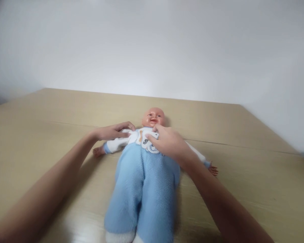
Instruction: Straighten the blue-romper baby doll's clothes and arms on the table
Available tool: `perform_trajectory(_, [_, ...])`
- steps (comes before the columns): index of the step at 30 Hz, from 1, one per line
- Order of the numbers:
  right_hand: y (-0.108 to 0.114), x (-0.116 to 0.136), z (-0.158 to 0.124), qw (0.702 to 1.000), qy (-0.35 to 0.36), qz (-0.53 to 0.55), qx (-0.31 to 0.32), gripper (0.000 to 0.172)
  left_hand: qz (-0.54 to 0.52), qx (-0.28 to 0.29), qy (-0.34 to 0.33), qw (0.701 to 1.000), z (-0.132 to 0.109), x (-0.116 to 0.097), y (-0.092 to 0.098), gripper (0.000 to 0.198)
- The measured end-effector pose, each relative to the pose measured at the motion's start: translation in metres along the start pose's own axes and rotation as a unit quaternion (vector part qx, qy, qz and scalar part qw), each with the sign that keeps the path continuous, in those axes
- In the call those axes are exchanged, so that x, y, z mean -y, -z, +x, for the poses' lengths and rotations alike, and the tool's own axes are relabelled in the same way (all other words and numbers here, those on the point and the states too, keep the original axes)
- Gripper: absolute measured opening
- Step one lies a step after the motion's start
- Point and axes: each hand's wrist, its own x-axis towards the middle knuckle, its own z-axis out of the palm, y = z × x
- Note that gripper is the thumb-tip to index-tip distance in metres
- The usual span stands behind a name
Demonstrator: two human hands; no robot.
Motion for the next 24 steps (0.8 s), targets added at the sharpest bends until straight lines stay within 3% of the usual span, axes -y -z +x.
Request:
perform_trajectory(8, [0.005, -0.010, -0.004, 1.000, 0.014, 0.008, -0.008, 0.038, -0.001, 0.006, -0.012, 1.000, 0.002, 0.004, 0.001, 0.045])
perform_trajectory(13, [-0.004, -0.051, -0.030, 0.997, 0.044, 0.036, -0.047, 0.034, 0.031, -0.007, -0.007, 0.999, 0.001, -0.001, 0.001, 0.050])
perform_trajectory(14, [-0.007, -0.065, -0.039, 0.994, 0.056, 0.030, -0.092, 0.036, 0.042, -0.014, 0.001, 0.999, 0.000, -0.004, 0.001, 0.048])
perform_trajectory(17, [-0.019, -0.112, -0.075, 0.987, 0.073, 0.013, -0.140, 0.051, 0.130, -0.079, 0.000, 0.988, -0.004, -0.023, -0.001, 0.035])
perform_trajectory(21, [-0.030, -0.157, -0.121, 0.990, 0.042, 0.021, -0.136, 0.057, 0.237, -0.207, -0.094, 0.945, 0.002, -0.063, -0.025, 0.021])
perform_trajectory(24, [-0.032, -0.170, -0.138, 0.987, 0.004, 0.112, -0.115, 0.046, 0.223, -0.189, -0.182, 0.939, 0.025, -0.090, -0.059, 0.018])
